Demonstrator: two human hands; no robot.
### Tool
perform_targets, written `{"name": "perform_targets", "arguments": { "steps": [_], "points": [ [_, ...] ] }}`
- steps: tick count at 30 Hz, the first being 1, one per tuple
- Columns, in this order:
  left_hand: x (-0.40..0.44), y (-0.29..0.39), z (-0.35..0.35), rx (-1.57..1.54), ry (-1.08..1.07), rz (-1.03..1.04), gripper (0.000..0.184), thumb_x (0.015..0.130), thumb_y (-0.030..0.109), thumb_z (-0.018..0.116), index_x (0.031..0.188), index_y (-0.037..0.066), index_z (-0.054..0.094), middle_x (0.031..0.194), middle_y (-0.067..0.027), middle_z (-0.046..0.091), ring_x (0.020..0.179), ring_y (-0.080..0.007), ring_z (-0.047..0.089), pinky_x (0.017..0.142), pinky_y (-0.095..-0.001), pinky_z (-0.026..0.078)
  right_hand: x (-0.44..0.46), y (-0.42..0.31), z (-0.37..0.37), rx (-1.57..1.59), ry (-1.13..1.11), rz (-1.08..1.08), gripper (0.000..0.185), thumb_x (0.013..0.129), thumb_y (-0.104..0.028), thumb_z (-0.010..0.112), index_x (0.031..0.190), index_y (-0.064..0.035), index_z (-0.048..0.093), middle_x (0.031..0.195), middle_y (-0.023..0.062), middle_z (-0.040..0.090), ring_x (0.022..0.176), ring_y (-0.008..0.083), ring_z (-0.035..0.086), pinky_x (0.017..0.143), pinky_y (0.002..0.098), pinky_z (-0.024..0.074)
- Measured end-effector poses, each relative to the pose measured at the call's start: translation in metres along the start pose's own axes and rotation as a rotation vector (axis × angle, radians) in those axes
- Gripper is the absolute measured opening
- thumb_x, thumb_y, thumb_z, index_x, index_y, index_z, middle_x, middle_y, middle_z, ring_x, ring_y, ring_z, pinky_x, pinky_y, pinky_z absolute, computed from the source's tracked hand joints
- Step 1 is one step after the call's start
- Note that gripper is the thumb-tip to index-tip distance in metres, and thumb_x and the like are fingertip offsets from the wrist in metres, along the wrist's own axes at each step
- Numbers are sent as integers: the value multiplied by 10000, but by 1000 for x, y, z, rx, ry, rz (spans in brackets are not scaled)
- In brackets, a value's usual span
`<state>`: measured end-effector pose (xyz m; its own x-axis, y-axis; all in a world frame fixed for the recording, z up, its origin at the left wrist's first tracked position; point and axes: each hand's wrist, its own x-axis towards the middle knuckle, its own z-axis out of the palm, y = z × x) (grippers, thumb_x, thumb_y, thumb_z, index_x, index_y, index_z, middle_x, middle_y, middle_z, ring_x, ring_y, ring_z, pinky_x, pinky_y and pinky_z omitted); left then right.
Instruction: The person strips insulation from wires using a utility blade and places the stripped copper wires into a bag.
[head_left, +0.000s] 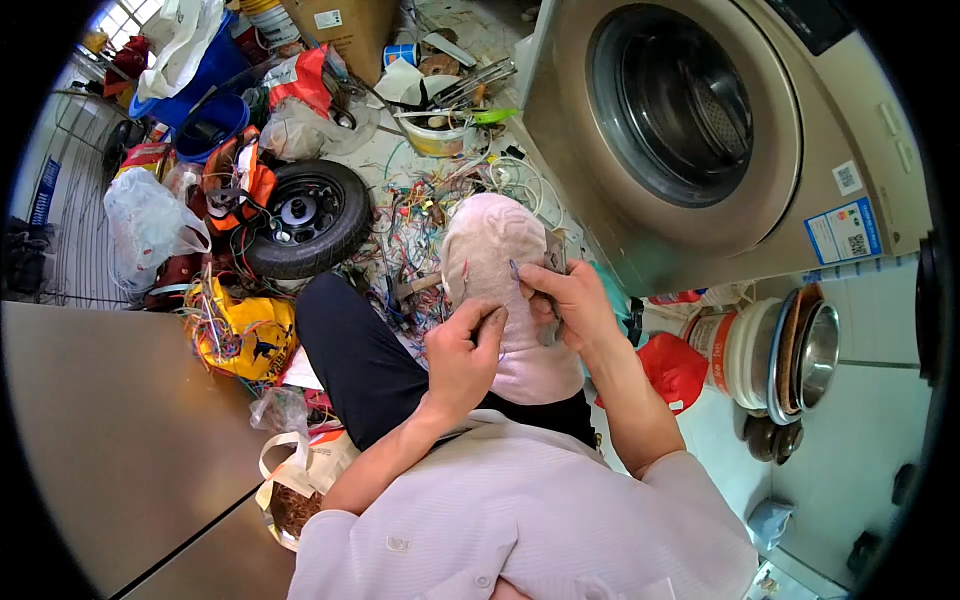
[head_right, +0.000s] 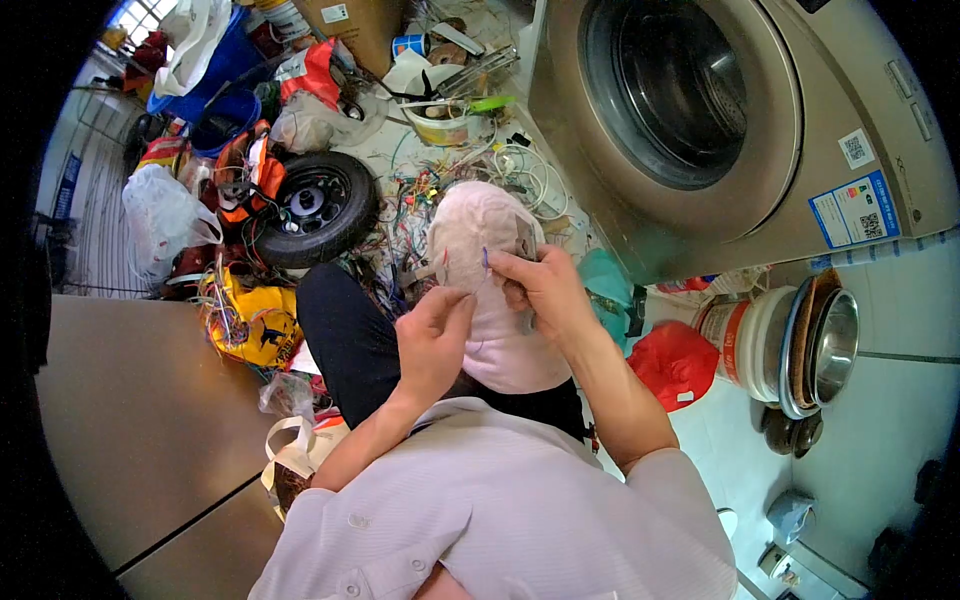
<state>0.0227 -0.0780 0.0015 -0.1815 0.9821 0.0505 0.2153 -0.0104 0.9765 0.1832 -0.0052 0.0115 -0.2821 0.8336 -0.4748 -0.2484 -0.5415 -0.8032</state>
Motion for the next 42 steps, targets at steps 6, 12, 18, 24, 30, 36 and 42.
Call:
{"name": "perform_targets", "arguments": {
  "steps": [6, 12, 18, 24, 30, 36, 42],
  "points": [
    [-1, 11, -18, 91, -3, 97, 80, 895, 37, 669, 932, -34, 664, 709, -56, 627, 622, -69, 542, 583, -238, 450, 2, -7, 6, -171, -85, -61, 158, 871, -170, 719, 806, -38, 664, 704, 28, 618, 530, 83, 487, 483, 238, 346],
    [-2, 15, -26, 110, 41, 213, 68, 884, 4, 662, 939, -36, 669, 771, -111, 678, 653, -125, 608, 620, -255, 485, -5, -15, 21, -301, -7, -21, 160, 881, -168, 710, 809, -29, 676, 691, 31, 616, 527, 84, 490, 477, 231, 344],
    [2, 13, -30, 97, 34, 260, 90, 887, -5, 652, 966, -34, 682, 805, -141, 692, 708, -139, 654, 662, -261, 509, -12, -9, 31, -66, -76, -25, 136, 880, -150, 713, 866, -22, 670, 694, -4, 595, 555, 66, 481, 489, 229, 326],
    [0, 11, -30, 28, 91, 135, 70, 875, 12, 682, 936, -22, 681, 751, -128, 672, 624, -147, 614, 583, -282, 485, -7, -4, 32, -42, -75, -98, 97, 883, -119, 702, 884, -27, 670, 714, 8, 619, 557, 80, 508, 495, 234, 353],
    [0, 4, -25, -189, 130, 1, 69, 899, 25, 670, 942, -27, 682, 707, -61, 649, 636, -53, 529, 569, -246, 454, -15, 17, 40, 182, -15, -118, 96, 881, -106, 702, 920, -24, 670, 810, 80, 687, 608, 125, 594, 523, 246, 418],
    [-4, 9, -25, -209, 70, -109, 92, 917, 50, 663, 957, -29, 684, 729, -43, 671, 643, -53, 540, 572, -244, 458, -19, 34, 57, 375, 40, -215, 97, 881, -109, 705, 880, -30, 649, 767, 58, 650, 597, 121, 550, 539, 255, 409],
    [3, 10, -30, -283, 12, -122, 94, 923, 70, 663, 920, -24, 667, 714, -33, 659, 640, -40, 541, 559, -231, 442, -21, 45, 57, 151, 21, -327, 98, 890, -100, 696, 834, -49, 634, 690, -21, 561, 580, 66, 465, 524, 235, 352]
  ]
}}
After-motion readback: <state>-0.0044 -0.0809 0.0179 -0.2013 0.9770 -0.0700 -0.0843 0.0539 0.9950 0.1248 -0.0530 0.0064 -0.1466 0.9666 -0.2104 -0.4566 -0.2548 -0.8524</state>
